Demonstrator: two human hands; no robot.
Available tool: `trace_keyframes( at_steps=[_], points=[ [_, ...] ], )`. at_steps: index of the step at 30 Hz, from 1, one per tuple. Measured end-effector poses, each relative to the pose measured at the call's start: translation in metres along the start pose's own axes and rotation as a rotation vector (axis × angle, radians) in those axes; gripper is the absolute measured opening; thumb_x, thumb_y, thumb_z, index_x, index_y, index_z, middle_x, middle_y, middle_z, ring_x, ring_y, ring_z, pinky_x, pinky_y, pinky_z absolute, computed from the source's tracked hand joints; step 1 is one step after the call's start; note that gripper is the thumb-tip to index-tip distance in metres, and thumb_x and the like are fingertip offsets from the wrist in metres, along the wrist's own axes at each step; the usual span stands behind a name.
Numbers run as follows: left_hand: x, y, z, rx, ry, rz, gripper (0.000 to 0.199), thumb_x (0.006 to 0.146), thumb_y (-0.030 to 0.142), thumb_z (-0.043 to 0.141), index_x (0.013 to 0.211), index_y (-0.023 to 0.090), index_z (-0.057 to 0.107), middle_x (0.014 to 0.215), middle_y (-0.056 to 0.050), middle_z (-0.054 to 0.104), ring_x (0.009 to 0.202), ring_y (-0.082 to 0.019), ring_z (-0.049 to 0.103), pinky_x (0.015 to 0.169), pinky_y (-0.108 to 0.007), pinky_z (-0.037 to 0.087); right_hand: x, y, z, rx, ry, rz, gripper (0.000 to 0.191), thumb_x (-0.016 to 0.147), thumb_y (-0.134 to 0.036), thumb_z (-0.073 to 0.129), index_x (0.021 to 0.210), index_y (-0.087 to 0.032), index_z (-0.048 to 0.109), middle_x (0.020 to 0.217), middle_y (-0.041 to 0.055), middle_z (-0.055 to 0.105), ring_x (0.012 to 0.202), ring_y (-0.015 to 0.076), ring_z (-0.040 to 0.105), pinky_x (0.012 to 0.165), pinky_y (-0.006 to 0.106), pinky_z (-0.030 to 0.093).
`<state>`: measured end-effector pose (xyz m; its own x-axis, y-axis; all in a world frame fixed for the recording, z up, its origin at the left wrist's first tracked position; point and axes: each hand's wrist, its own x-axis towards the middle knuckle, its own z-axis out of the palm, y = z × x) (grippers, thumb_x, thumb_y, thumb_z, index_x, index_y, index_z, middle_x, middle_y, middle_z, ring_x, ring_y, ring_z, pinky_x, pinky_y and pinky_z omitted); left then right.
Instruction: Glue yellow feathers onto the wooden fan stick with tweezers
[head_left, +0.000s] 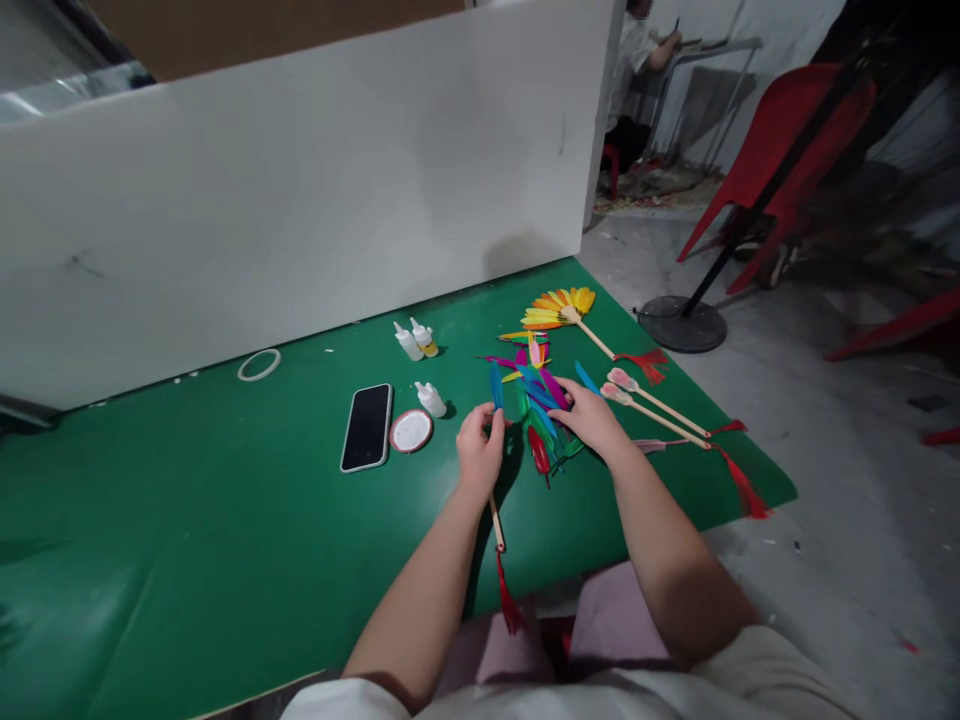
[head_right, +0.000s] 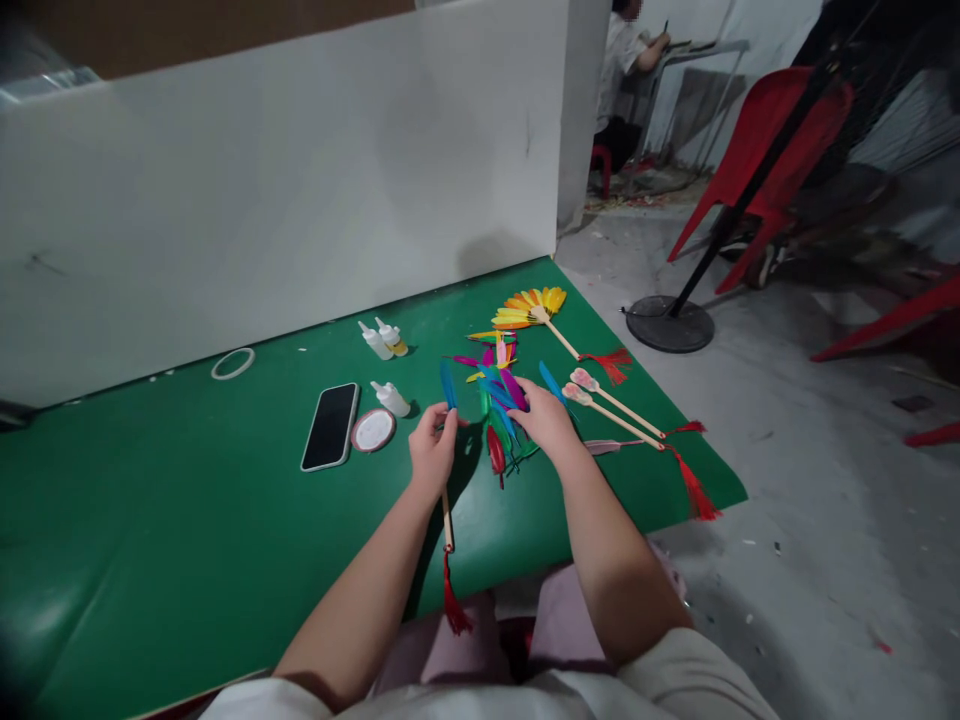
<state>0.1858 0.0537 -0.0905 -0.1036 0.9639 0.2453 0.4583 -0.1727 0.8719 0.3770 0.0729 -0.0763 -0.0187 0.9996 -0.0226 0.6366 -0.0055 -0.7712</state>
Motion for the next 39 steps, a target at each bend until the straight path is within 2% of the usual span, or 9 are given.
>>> trace_keyframes(
  at_steps=[3, 6, 12, 15, 19, 23, 27, 33, 39],
  points=[
    [0.000, 0.001, -0.001, -0.004, 0.002, 0.006, 0.024, 0.085, 0.038, 0.048, 0.093, 0.017, 0.057, 0.073, -0.003, 0.066, 0.071, -0.014, 0.062, 0.066, -0.026, 0.046, -0.001, -0.002, -0.004, 0.044, 0.042, -0.014, 0.042, 0.069, -0.028, 0.067, 0.109, -0.017, 0.060, 0.085, 0.0058, 0.066, 0.073, 0.0190, 0.059, 0.066, 0.031, 0.045],
    [-0.001, 0.000, -0.001, -0.010, 0.007, 0.005, 0.024, 0.085, 0.038, 0.048, 0.094, 0.017, 0.057, 0.073, -0.003, 0.066, 0.071, -0.015, 0.062, 0.065, -0.026, 0.047, -0.005, -0.008, -0.009, 0.223, 0.001, 0.011, 0.026, 0.069, -0.036, 0.066, 0.086, -0.016, 0.064, 0.068, 0.0030, 0.063, 0.057, 0.0160, 0.054, 0.053, 0.028, 0.041],
    [-0.002, 0.001, -0.001, -0.021, 0.007, 0.007, 0.025, 0.085, 0.038, 0.048, 0.094, 0.017, 0.057, 0.074, -0.003, 0.065, 0.070, -0.014, 0.062, 0.064, -0.025, 0.047, -0.009, -0.014, -0.016, 0.470, 0.032, 0.230, 0.031, 0.070, -0.046, 0.062, 0.064, -0.016, 0.061, 0.048, -0.0008, 0.053, 0.040, 0.0100, 0.041, 0.039, 0.024, 0.031],
    [-0.002, 0.002, -0.002, -0.024, 0.008, 0.009, 0.025, 0.085, 0.039, 0.048, 0.094, 0.017, 0.058, 0.073, -0.003, 0.065, 0.069, -0.014, 0.062, 0.064, -0.025, 0.046, -0.010, -0.013, -0.017, 0.516, 0.097, 0.222, 0.033, 0.069, -0.047, 0.063, 0.057, -0.017, 0.055, 0.049, -0.0018, 0.052, 0.041, 0.0091, 0.042, 0.040, 0.023, 0.034],
    [-0.002, 0.001, -0.002, -0.024, 0.003, 0.016, 0.026, 0.085, 0.039, 0.048, 0.094, 0.017, 0.058, 0.073, -0.003, 0.065, 0.069, -0.014, 0.062, 0.064, -0.025, 0.046, -0.013, -0.016, -0.018, 0.587, 0.131, 0.202, 0.028, 0.064, -0.041, 0.068, 0.062, -0.018, 0.054, 0.050, -0.0050, 0.051, 0.043, 0.0079, 0.043, 0.040, 0.021, 0.035],
    [-0.003, 0.000, -0.002, -0.018, 0.001, 0.016, 0.026, 0.085, 0.039, 0.048, 0.094, 0.017, 0.058, 0.073, -0.003, 0.065, 0.069, -0.014, 0.062, 0.064, -0.025, 0.047, -0.015, -0.019, -0.017, 0.629, 0.112, 0.194, 0.031, 0.062, -0.038, 0.071, 0.083, -0.017, 0.061, 0.058, -0.0026, 0.058, 0.044, 0.0089, 0.047, 0.038, 0.020, 0.035],
    [-0.003, 0.002, -0.002, -0.015, -0.005, 0.017, 0.025, 0.085, 0.039, 0.048, 0.094, 0.017, 0.058, 0.072, -0.003, 0.065, 0.068, -0.014, 0.061, 0.062, -0.024, 0.046, -0.012, -0.017, -0.017, 0.619, 0.147, 0.263, 0.027, 0.068, -0.043, 0.065, 0.074, -0.016, 0.061, 0.050, -0.0020, 0.055, 0.039, 0.0086, 0.045, 0.033, 0.020, 0.034],
    [-0.002, 0.004, -0.003, -0.017, 0.004, 0.017, 0.023, 0.085, 0.037, 0.049, 0.093, 0.018, 0.059, 0.070, -0.002, 0.065, 0.067, -0.013, 0.061, 0.062, -0.024, 0.045, -0.006, -0.010, -0.016, 0.727, 0.157, 0.255, 0.028, 0.071, -0.042, 0.061, 0.077, -0.016, 0.067, 0.078, 0.0060, 0.067, 0.059, 0.0112, 0.057, 0.039, 0.019, 0.043],
    [-0.001, 0.005, -0.003, -0.028, 0.007, 0.020, 0.024, 0.085, 0.037, 0.049, 0.093, 0.018, 0.058, 0.069, -0.002, 0.065, 0.065, -0.013, 0.061, 0.059, -0.023, 0.045, -0.004, 0.001, -0.016, 0.784, 0.248, 0.202, 0.034, 0.071, -0.049, 0.061, 0.078, -0.015, 0.065, 0.075, 0.0044, 0.068, 0.047, 0.0070, 0.048, 0.038, 0.018, 0.038]
  ],
)
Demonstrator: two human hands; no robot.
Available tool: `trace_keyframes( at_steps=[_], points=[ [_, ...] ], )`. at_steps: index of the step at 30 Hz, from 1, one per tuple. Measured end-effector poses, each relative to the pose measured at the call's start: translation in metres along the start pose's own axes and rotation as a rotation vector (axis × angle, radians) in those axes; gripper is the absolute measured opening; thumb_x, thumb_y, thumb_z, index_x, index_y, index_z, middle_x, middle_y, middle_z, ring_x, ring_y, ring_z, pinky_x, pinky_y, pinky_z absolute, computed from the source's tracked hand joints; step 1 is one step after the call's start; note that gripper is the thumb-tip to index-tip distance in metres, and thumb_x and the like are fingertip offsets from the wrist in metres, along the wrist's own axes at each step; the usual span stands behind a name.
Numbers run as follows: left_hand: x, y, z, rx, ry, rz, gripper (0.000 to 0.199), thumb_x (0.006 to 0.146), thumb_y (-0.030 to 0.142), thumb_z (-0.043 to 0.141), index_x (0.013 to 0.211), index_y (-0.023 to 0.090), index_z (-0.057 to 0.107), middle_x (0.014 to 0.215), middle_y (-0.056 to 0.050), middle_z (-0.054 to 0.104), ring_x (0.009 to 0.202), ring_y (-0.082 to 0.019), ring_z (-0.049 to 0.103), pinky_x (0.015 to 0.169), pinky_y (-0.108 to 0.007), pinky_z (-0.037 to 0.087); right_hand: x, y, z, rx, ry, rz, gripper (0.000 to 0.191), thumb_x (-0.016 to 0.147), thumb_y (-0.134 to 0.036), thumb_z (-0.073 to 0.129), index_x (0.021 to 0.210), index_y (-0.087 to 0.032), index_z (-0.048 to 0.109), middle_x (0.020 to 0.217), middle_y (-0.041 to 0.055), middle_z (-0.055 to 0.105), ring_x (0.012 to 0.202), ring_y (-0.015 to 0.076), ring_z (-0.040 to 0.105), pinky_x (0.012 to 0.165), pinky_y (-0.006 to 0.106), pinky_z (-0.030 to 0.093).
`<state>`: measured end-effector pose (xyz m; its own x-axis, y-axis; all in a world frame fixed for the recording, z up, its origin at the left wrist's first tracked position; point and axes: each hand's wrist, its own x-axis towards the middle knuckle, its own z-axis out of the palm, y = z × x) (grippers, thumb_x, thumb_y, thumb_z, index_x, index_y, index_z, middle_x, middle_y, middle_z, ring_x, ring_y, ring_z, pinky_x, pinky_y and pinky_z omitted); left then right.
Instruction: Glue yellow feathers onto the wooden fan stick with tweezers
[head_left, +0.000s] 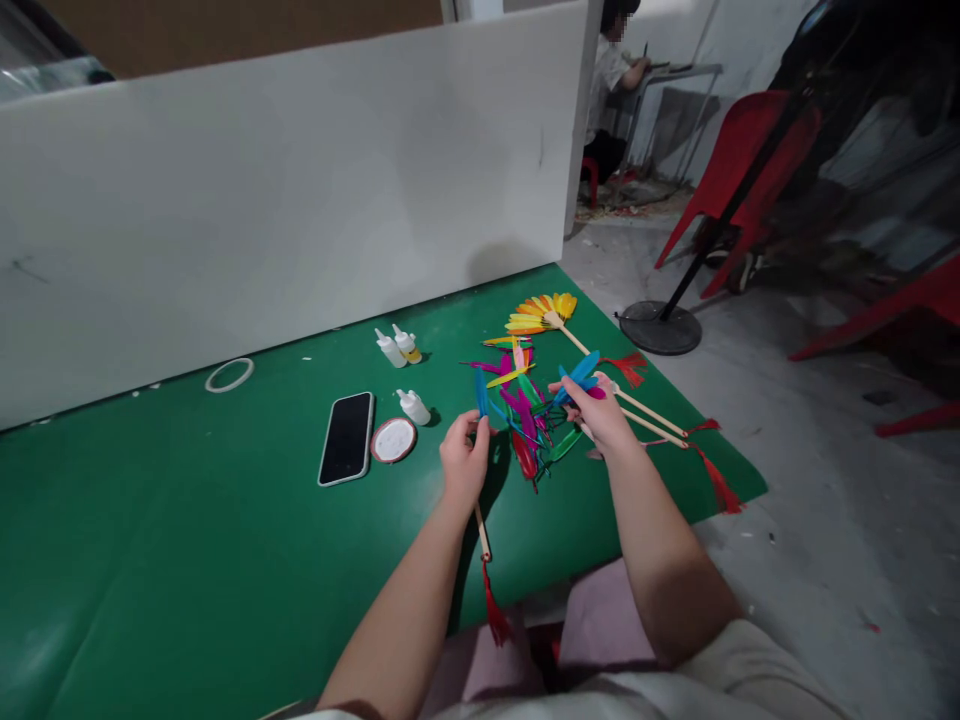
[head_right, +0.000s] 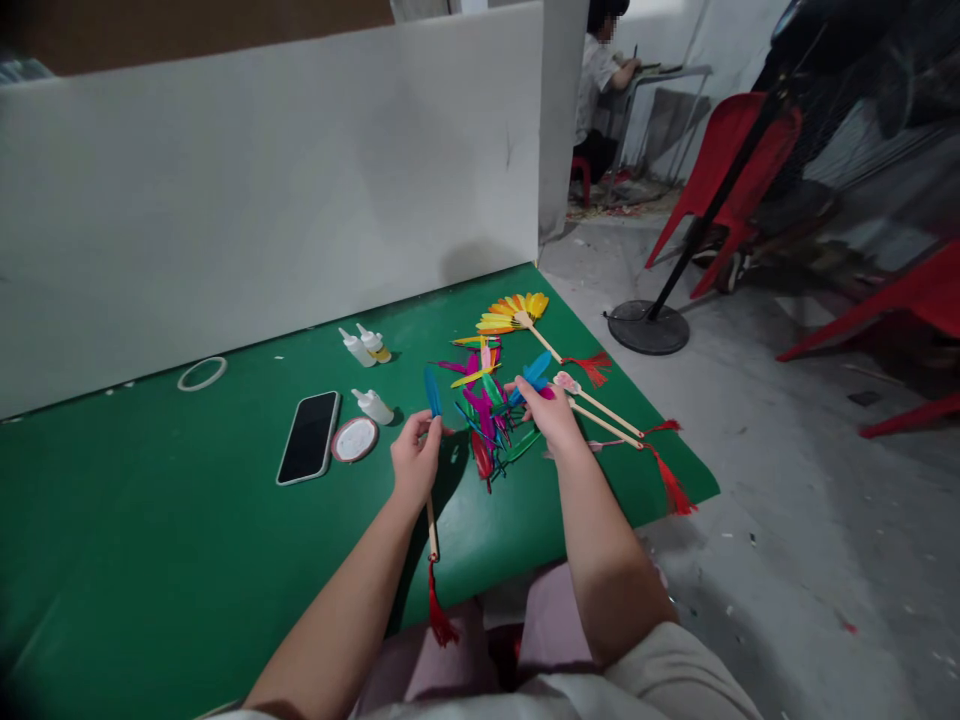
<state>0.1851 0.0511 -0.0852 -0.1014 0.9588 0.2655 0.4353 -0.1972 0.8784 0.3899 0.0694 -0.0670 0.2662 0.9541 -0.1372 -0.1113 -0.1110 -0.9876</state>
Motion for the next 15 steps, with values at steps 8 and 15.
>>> trace_keyframes(
  at_steps=[8, 15],
  points=[
    [-0.002, 0.001, 0.002, 0.044, -0.032, 0.022, 0.022, 0.085, 0.037, 0.048, 0.094, 0.019, 0.057, 0.069, -0.001, 0.065, 0.067, -0.013, 0.061, 0.064, -0.025, 0.045, -0.004, -0.008, -0.003, -0.009, -0.021, 0.016, 0.035, 0.073, -0.050, 0.059, 0.079, -0.016, 0.062, 0.063, 0.0040, 0.065, 0.053, 0.0139, 0.058, 0.048, 0.024, 0.044],
    [-0.002, 0.008, 0.000, 0.128, -0.113, 0.109, 0.016, 0.088, 0.030, 0.043, 0.091, 0.019, 0.054, 0.079, -0.003, 0.065, 0.074, -0.015, 0.060, 0.070, -0.027, 0.044, -0.004, -0.012, -0.008, -0.014, 0.057, -0.095, 0.038, 0.076, -0.053, 0.053, 0.081, -0.016, 0.063, 0.080, 0.0076, 0.069, 0.070, 0.0170, 0.061, 0.053, 0.025, 0.046]
  ],
)
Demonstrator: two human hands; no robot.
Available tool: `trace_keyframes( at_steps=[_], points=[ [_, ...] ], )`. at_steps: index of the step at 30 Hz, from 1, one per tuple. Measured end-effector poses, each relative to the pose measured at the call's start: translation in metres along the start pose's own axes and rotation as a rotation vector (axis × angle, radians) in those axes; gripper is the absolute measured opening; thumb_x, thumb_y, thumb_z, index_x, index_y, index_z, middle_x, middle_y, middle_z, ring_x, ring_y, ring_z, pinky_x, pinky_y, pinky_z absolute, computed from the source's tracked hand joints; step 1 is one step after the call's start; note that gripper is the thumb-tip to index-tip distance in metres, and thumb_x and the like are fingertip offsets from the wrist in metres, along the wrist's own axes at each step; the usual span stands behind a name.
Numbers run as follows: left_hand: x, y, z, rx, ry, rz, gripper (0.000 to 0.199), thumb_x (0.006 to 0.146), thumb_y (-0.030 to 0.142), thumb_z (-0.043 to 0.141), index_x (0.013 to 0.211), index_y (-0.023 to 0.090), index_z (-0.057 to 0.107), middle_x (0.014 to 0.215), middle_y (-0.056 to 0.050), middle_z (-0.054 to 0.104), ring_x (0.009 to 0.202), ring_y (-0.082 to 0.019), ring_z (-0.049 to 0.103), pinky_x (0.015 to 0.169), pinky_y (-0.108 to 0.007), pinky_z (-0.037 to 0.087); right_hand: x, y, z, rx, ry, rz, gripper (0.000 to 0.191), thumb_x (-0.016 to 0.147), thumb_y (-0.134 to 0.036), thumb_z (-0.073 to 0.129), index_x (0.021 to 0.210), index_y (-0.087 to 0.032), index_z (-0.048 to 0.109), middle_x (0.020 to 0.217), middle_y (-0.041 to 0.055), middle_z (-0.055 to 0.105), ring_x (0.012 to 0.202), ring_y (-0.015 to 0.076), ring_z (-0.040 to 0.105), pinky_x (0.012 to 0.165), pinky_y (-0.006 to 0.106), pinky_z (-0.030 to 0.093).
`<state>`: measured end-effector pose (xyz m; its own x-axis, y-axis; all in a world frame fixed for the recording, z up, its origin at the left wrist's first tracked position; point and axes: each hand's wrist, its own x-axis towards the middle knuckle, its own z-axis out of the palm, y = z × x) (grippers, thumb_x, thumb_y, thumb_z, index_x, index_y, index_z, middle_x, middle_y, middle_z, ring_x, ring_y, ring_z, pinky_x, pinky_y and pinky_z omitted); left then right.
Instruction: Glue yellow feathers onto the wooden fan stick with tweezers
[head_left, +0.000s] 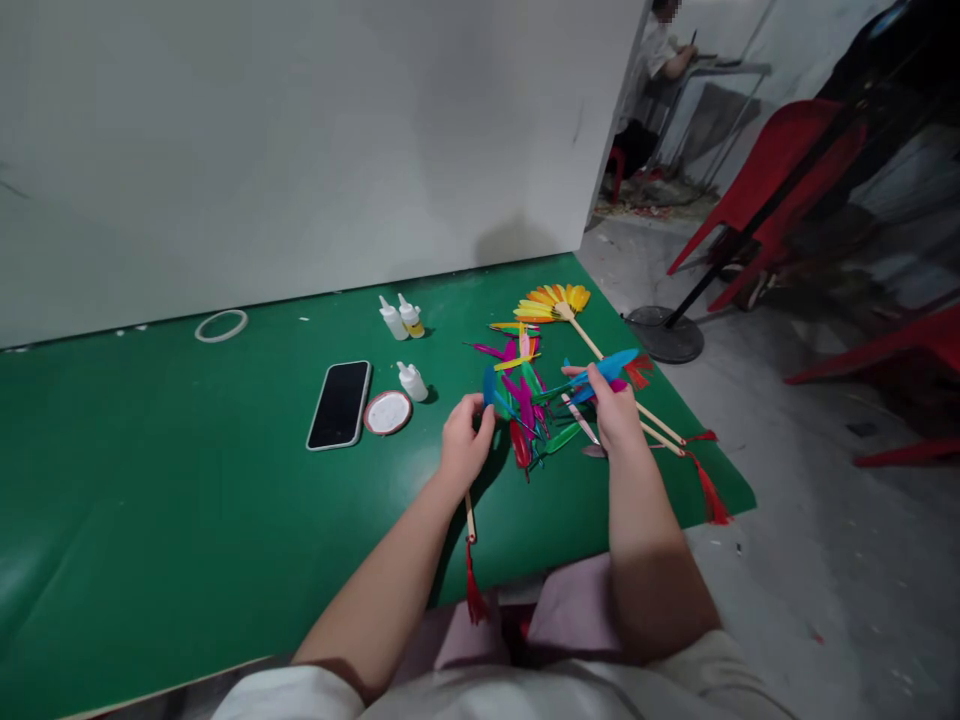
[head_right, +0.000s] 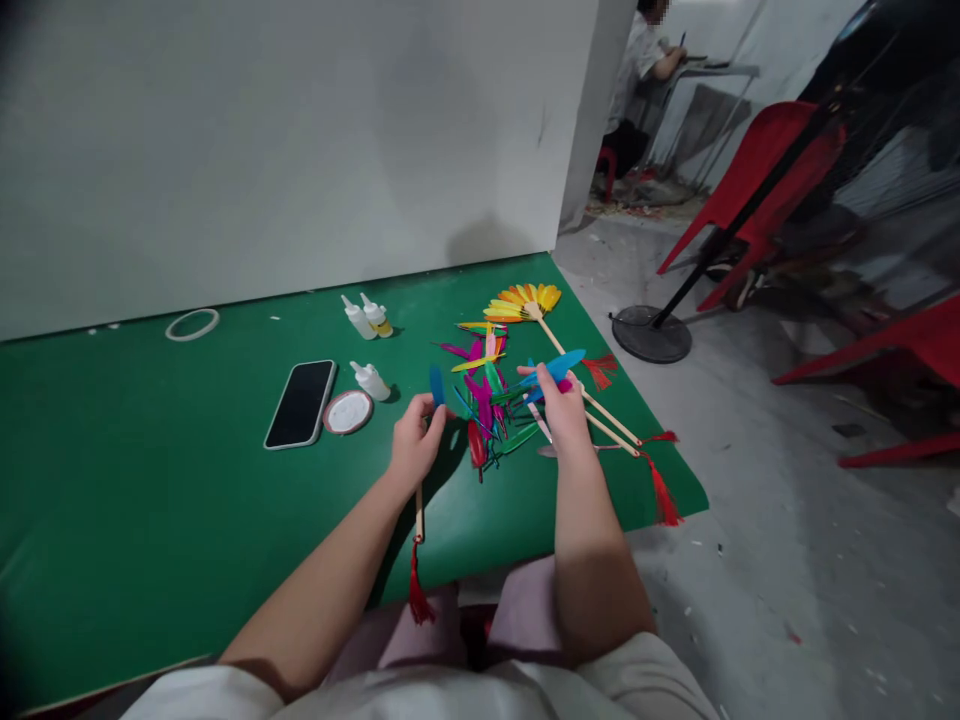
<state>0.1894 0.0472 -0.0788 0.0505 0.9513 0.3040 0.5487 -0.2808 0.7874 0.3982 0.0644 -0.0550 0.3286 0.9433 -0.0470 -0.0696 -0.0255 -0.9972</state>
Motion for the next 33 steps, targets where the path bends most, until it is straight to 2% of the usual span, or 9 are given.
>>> trace_keyframes(
  at_steps=[5, 9, 12, 15, 18, 21, 24, 27, 33],
  points=[
    [-0.004, 0.014, -0.001, 0.088, -0.272, 0.238, 0.013, 0.084, 0.031, 0.050, 0.078, 0.020, 0.055, 0.102, -0.005, 0.065, 0.096, -0.019, 0.058, 0.080, -0.033, 0.040, 0.006, -0.003, -0.007, 0.200, 0.032, 0.073, 0.041, 0.075, -0.053, 0.050, 0.077, -0.014, 0.062, 0.068, 0.0078, 0.066, 0.051, 0.0137, 0.057, 0.040, 0.023, 0.038],
    [-0.007, 0.017, 0.001, 0.320, -0.497, 0.439, 0.019, 0.090, 0.029, 0.040, 0.080, 0.019, 0.054, 0.123, -0.008, 0.057, 0.102, -0.021, 0.056, 0.081, -0.037, 0.040, 0.004, -0.004, -0.007, 0.024, 0.070, 0.107, 0.036, 0.074, -0.049, 0.054, 0.075, -0.014, 0.062, 0.049, -0.0004, 0.055, 0.032, 0.0065, 0.035, 0.031, 0.021, 0.022],
    [-0.006, 0.014, 0.002, 0.379, -0.476, 0.439, 0.017, 0.089, 0.029, 0.042, 0.082, 0.020, 0.054, 0.111, -0.007, 0.063, 0.096, -0.022, 0.058, 0.080, -0.038, 0.040, -0.002, 0.001, 0.001, -0.234, -0.078, 0.066, 0.033, 0.074, -0.047, 0.056, 0.077, -0.015, 0.064, 0.044, -0.0033, 0.049, 0.035, 0.0078, 0.038, 0.036, 0.021, 0.029],
    [-0.003, 0.010, -0.002, 0.340, -0.386, 0.396, 0.017, 0.088, 0.029, 0.044, 0.080, 0.019, 0.055, 0.100, -0.007, 0.066, 0.091, -0.021, 0.059, 0.079, -0.037, 0.042, -0.003, 0.008, 0.007, -0.427, -0.240, 0.032, 0.040, 0.075, -0.048, 0.055, 0.100, -0.017, 0.063, 0.057, 0.0000, 0.058, 0.043, 0.0109, 0.047, 0.042, 0.023, 0.037],
    [-0.001, 0.006, -0.007, 0.303, -0.268, 0.327, 0.017, 0.088, 0.029, 0.044, 0.082, 0.019, 0.056, 0.095, -0.006, 0.066, 0.091, -0.019, 0.060, 0.081, -0.034, 0.043, 0.003, 0.015, 0.002, -0.532, -0.108, -0.092, 0.052, 0.078, -0.047, 0.052, 0.121, -0.018, 0.052, 0.081, 0.0044, 0.064, 0.052, 0.0126, 0.052, 0.051, 0.027, 0.043],
    [-0.001, 0.003, -0.009, 0.286, -0.136, 0.248, 0.019, 0.089, 0.030, 0.042, 0.085, 0.018, 0.056, 0.095, -0.008, 0.066, 0.092, -0.019, 0.059, 0.082, -0.034, 0.043, 0.010, 0.017, -0.014, -0.702, 0.087, -0.200, 0.042, 0.079, -0.040, 0.051, 0.113, -0.016, 0.058, 0.087, 0.0070, 0.063, 0.070, 0.0168, 0.057, 0.067, 0.031, 0.045],
    [-0.001, 0.004, -0.011, 0.284, -0.083, 0.217, 0.019, 0.089, 0.030, 0.042, 0.086, 0.016, 0.056, 0.091, -0.008, 0.066, 0.087, -0.019, 0.059, 0.078, -0.035, 0.043, 0.013, 0.016, -0.024, -0.866, 0.075, -0.142, 0.027, 0.077, -0.027, 0.054, 0.100, -0.017, 0.064, 0.080, 0.0046, 0.064, 0.078, 0.0186, 0.058, 0.072, 0.031, 0.043],
    [-0.001, 0.011, -0.013, 0.288, -0.168, 0.260, 0.018, 0.089, 0.030, 0.043, 0.084, 0.017, 0.056, 0.096, -0.006, 0.067, 0.090, -0.020, 0.058, 0.078, -0.036, 0.041, 0.012, 0.015, -0.023, -1.043, 0.011, -0.102, 0.026, 0.074, -0.022, 0.057, 0.099, -0.018, 0.065, 0.085, 0.0047, 0.065, 0.087, 0.0191, 0.058, 0.074, 0.028, 0.042],
    [-0.007, 0.018, -0.006, 0.295, -0.524, 0.442, 0.017, 0.088, 0.028, 0.044, 0.081, 0.019, 0.056, 0.112, -0.002, 0.064, 0.114, -0.023, 0.048, 0.091, -0.041, 0.036, 0.007, 0.014, -0.012, -1.249, -0.050, -0.054, 0.030, 0.079, -0.026, 0.053, 0.105, -0.019, 0.066, 0.103, 0.0108, 0.063, 0.090, 0.0235, 0.058, 0.067, 0.031, 0.041]
  ],
)
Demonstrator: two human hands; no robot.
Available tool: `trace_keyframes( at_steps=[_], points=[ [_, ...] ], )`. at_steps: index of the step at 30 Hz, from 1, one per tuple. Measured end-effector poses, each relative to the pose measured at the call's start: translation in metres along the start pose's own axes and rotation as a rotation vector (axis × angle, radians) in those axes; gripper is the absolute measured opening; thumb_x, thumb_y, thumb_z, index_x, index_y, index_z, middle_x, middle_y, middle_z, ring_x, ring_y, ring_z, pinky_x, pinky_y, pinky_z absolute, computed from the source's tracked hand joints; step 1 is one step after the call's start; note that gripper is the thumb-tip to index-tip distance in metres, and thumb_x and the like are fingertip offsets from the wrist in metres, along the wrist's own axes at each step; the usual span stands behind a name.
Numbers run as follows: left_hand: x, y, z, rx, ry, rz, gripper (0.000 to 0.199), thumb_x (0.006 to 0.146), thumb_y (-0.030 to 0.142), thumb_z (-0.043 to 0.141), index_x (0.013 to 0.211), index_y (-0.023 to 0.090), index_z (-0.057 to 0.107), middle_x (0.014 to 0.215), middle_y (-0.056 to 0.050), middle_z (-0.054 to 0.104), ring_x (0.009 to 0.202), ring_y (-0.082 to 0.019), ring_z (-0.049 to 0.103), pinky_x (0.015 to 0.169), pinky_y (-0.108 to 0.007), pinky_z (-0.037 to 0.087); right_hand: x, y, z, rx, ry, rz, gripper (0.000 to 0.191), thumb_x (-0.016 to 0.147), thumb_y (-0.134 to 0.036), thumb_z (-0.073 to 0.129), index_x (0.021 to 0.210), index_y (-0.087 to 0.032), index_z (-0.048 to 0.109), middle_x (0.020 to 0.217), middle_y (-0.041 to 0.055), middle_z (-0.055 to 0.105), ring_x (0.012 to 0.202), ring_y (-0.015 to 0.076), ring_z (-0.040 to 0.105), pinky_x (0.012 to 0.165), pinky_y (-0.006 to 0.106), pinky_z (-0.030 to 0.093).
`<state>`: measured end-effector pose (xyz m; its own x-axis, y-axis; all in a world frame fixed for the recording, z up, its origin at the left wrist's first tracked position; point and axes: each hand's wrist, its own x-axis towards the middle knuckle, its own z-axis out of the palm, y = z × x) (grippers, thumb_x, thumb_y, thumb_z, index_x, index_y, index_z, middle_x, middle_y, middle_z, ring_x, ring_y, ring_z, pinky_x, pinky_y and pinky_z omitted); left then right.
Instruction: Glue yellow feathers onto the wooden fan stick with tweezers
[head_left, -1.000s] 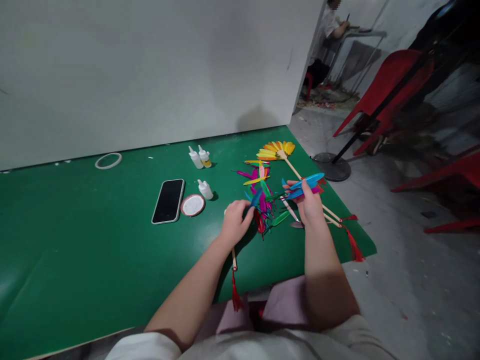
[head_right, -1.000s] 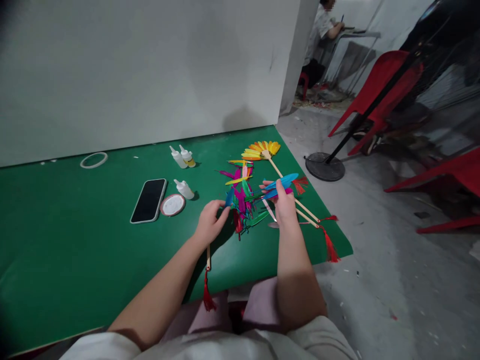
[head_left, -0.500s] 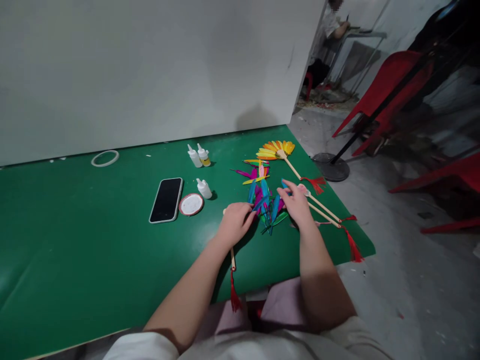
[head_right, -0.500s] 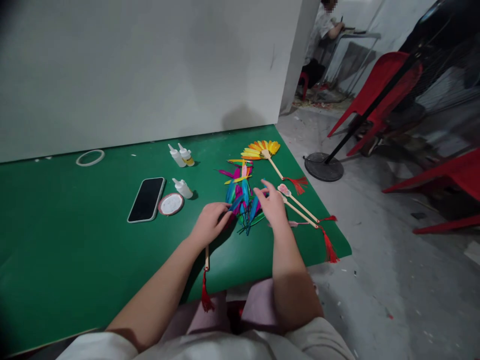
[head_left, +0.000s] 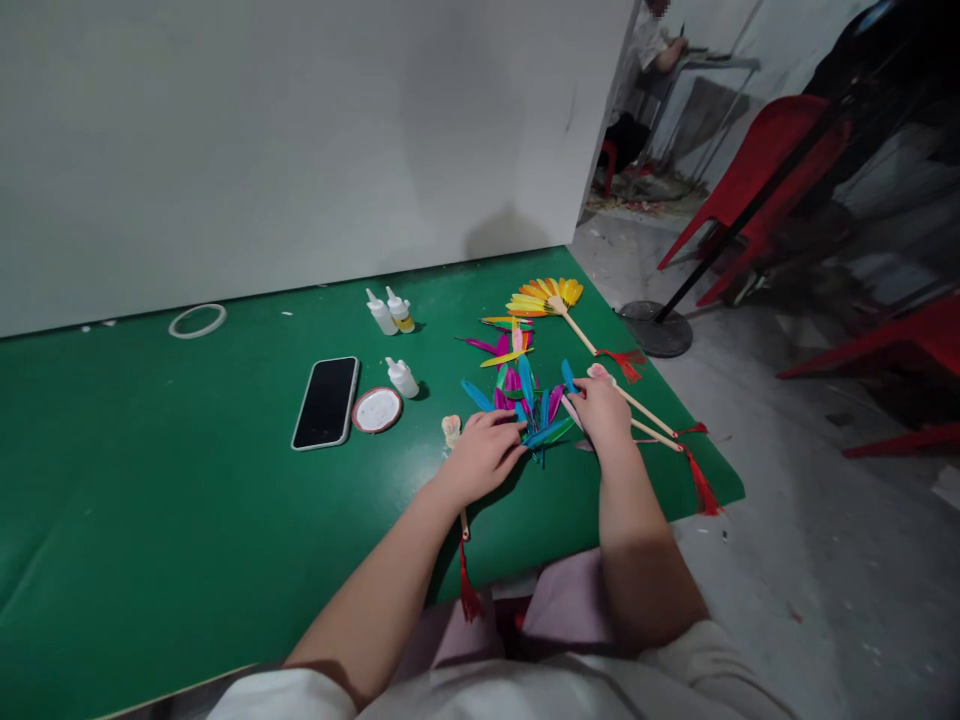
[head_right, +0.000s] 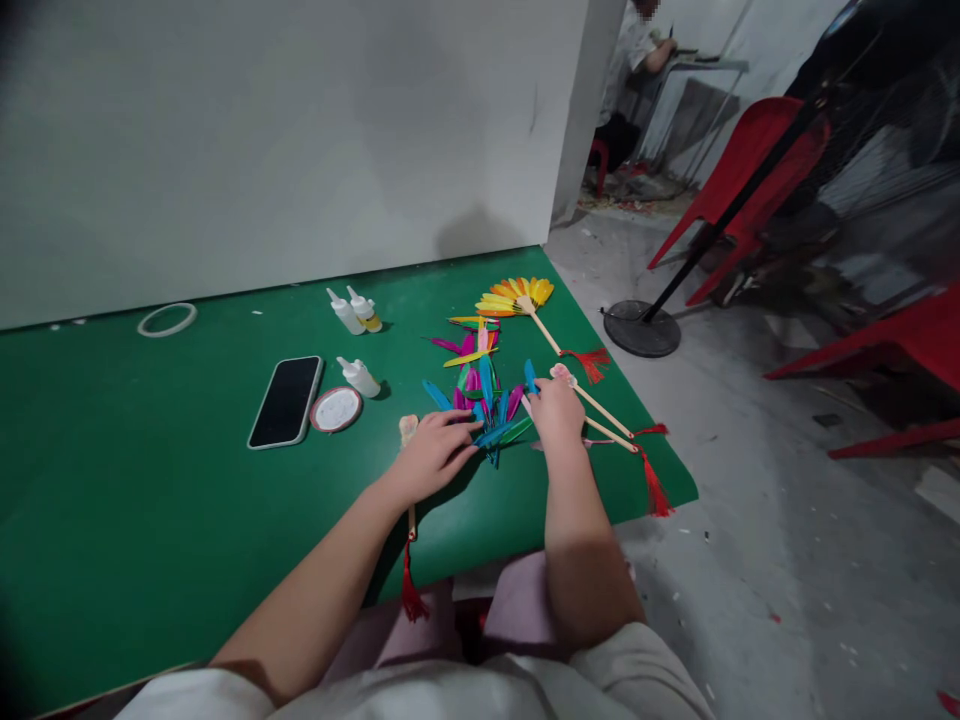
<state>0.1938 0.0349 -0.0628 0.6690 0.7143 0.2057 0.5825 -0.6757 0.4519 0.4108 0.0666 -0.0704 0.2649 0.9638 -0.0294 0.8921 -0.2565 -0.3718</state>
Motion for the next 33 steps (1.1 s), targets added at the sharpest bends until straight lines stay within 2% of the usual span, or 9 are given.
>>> trace_keyframes(
  at_steps=[6, 10, 13, 16, 20, 22, 25, 28, 33],
  points=[
    [-0.001, -0.007, 0.002, 0.041, -0.023, -0.045, 0.017, 0.090, 0.028, 0.041, 0.089, 0.019, 0.056, 0.109, -0.003, 0.065, 0.109, -0.021, 0.053, 0.098, -0.044, 0.031, 0.000, -0.006, 0.002, -0.053, 0.019, -0.032, 0.022, 0.079, -0.033, 0.056, 0.094, -0.021, 0.066, 0.091, 0.0074, 0.063, 0.086, 0.0216, 0.057, 0.059, 0.028, 0.037],
    [-0.002, -0.011, 0.000, 0.090, -0.008, -0.117, 0.019, 0.090, 0.028, 0.040, 0.088, 0.018, 0.056, 0.105, -0.006, 0.066, 0.109, -0.022, 0.053, 0.101, -0.047, 0.028, 0.000, -0.010, 0.004, -0.062, 0.027, -0.055, 0.013, 0.080, -0.028, 0.054, 0.081, -0.021, 0.065, 0.085, 0.0067, 0.062, 0.080, 0.0198, 0.056, 0.055, 0.027, 0.034],
    [-0.003, -0.014, -0.002, 0.108, 0.023, -0.165, 0.020, 0.090, 0.028, 0.040, 0.085, 0.018, 0.056, 0.105, -0.005, 0.066, 0.109, -0.021, 0.053, 0.103, -0.047, 0.025, 0.000, -0.011, 0.004, -0.064, 0.050, -0.063, 0.014, 0.081, -0.025, 0.052, 0.075, -0.020, 0.063, 0.083, 0.0067, 0.061, 0.081, 0.0202, 0.055, 0.058, 0.028, 0.034],
    [-0.002, -0.012, -0.004, 0.070, 0.055, -0.168, 0.019, 0.089, 0.028, 0.041, 0.083, 0.019, 0.056, 0.111, -0.003, 0.064, 0.115, -0.022, 0.049, 0.104, -0.047, 0.023, -0.001, -0.010, 0.003, -0.041, 0.073, -0.085, 0.012, 0.080, -0.026, 0.054, 0.084, -0.020, 0.063, 0.085, 0.0066, 0.061, 0.084, 0.0212, 0.054, 0.063, 0.029, 0.037],
    [-0.003, -0.002, -0.007, -0.054, -0.044, 0.012, 0.019, 0.088, 0.027, 0.043, 0.081, 0.019, 0.058, 0.115, -0.001, 0.063, 0.123, -0.020, 0.041, 0.107, -0.043, 0.020, -0.002, -0.005, 0.001, 0.008, 0.068, -0.109, 0.030, 0.076, -0.026, 0.059, 0.106, -0.019, 0.059, 0.092, 0.0070, 0.061, 0.085, 0.0203, 0.055, 0.066, 0.028, 0.038],
    [-0.003, 0.001, -0.008, -0.065, -0.092, 0.041, 0.018, 0.088, 0.028, 0.044, 0.085, 0.020, 0.060, 0.105, -0.003, 0.066, 0.116, -0.020, 0.046, 0.103, -0.042, 0.025, -0.003, -0.005, 0.000, 0.008, 0.029, -0.101, 0.026, 0.077, -0.023, 0.057, 0.104, -0.021, 0.061, 0.090, 0.0064, 0.062, 0.080, 0.0193, 0.056, 0.062, 0.027, 0.036],
    [-0.004, 0.002, -0.010, 0.010, -0.109, -0.015, 0.021, 0.087, 0.031, 0.045, 0.088, 0.020, 0.063, 0.089, -0.006, 0.065, 0.096, -0.021, 0.054, 0.085, -0.038, 0.036, -0.003, -0.007, 0.000, -0.004, -0.021, -0.086, 0.026, 0.079, -0.019, 0.052, 0.104, -0.021, 0.062, 0.085, 0.0055, 0.063, 0.071, 0.0170, 0.055, 0.056, 0.026, 0.032],
    [-0.004, -0.001, -0.012, 0.066, -0.133, -0.041, 0.024, 0.088, 0.032, 0.042, 0.084, 0.019, 0.062, 0.077, -0.005, 0.062, 0.079, -0.019, 0.056, 0.072, -0.034, 0.037, -0.003, -0.009, 0.000, -0.015, -0.023, -0.096, 0.032, 0.079, -0.015, 0.050, 0.109, -0.020, 0.061, 0.085, 0.0055, 0.064, 0.070, 0.0158, 0.055, 0.057, 0.025, 0.032],
    [-0.003, -0.005, -0.013, 0.063, -0.106, -0.067, 0.024, 0.089, 0.030, 0.039, 0.082, 0.018, 0.058, 0.079, -0.005, 0.064, 0.079, -0.019, 0.058, 0.070, -0.031, 0.037, -0.005, -0.009, 0.000, 0.017, 0.002, -0.096, 0.035, 0.078, -0.022, 0.056, 0.112, -0.019, 0.059, 0.088, 0.0067, 0.063, 0.078, 0.0186, 0.057, 0.064, 0.026, 0.038]
  ],
)
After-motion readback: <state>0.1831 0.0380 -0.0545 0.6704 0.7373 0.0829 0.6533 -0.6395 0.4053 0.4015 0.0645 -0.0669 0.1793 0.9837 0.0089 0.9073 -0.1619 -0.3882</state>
